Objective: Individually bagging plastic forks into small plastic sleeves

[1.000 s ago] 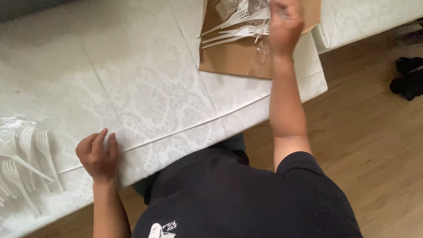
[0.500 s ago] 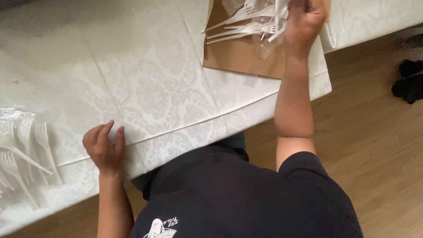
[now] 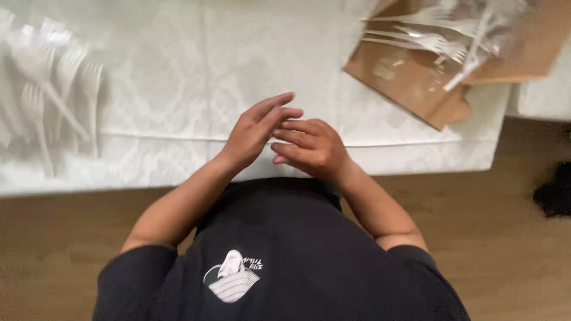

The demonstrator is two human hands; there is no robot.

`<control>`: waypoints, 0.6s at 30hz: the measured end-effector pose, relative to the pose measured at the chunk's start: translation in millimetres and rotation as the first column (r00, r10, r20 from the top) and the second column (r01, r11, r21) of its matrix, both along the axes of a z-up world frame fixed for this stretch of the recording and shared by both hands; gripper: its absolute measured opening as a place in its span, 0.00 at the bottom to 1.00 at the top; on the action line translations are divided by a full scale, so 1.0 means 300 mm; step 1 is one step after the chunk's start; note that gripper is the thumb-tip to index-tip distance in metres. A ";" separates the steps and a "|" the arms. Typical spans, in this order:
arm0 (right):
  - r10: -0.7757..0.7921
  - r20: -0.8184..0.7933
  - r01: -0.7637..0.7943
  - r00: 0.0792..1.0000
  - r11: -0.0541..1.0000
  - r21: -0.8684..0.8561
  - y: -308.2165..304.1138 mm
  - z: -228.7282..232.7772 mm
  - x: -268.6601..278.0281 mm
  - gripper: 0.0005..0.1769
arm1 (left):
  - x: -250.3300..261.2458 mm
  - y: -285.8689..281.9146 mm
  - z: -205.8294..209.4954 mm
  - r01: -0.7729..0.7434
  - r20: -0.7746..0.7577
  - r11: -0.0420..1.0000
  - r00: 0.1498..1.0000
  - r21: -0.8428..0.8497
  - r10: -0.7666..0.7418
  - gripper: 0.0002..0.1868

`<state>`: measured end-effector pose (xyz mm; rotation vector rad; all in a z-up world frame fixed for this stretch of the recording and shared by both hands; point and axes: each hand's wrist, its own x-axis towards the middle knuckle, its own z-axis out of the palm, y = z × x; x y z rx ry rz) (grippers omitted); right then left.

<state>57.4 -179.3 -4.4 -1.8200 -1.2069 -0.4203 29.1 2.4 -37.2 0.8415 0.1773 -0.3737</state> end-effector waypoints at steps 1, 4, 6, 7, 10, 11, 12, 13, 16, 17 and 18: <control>-0.020 -0.037 0.019 0.999 1.000 -0.015 0.014 -0.019 -0.023 0.07 | 0.023 0.005 0.059 -0.019 -0.043 0.994 0.999 0.108 0.023 0.30; 0.053 -0.216 -0.052 0.975 0.999 0.009 -0.015 -0.074 -0.061 0.15 | 0.048 0.035 0.101 -0.070 -0.033 0.970 0.996 0.233 0.079 0.26; 0.128 -0.353 -0.118 0.927 0.992 0.049 -0.041 -0.111 -0.073 0.24 | 0.046 0.050 0.094 -0.091 0.017 0.965 0.996 0.245 0.090 0.26; 0.038 -0.557 -0.001 0.829 0.998 0.067 -0.050 -0.129 -0.083 0.36 | 0.040 0.050 0.098 -0.070 0.041 0.960 0.997 0.272 0.061 0.26; 0.015 -0.825 0.023 0.565 0.999 0.034 -0.020 -0.153 -0.079 0.29 | 0.022 0.025 0.077 -0.039 0.051 0.955 0.998 0.295 0.025 0.25; 0.061 -0.897 -0.070 0.438 0.997 0.033 0.004 -0.158 -0.064 0.11 | 0.023 0.017 0.066 -0.026 0.043 0.954 0.999 0.297 0.014 0.23; 0.062 -0.895 -0.074 0.441 0.997 0.033 0.018 -0.160 -0.066 0.11 | 0.040 0.033 0.037 -0.031 0.047 0.954 0.999 0.297 0.017 0.23; 0.017 -0.912 -0.089 0.410 0.996 -0.022 0.032 -0.162 -0.076 0.10 | 0.048 0.048 0.007 -0.085 0.066 0.963 0.995 0.254 0.070 0.24; -0.017 -0.932 -0.117 0.361 0.991 -0.064 0.024 -0.199 -0.095 0.14 | 0.100 0.145 -0.012 -0.215 0.051 0.960 0.976 0.178 0.210 0.24; -0.002 -0.938 -0.122 0.348 0.991 -0.048 0.016 -0.217 -0.094 0.15 | 0.124 0.189 -0.006 -0.288 0.025 0.946 0.957 0.151 0.288 0.24; 0.000 -0.939 -0.132 0.345 0.990 -0.048 0.015 -0.222 -0.097 0.15 | 0.137 0.198 0.002 -0.297 0.022 0.943 0.955 0.151 0.297 0.24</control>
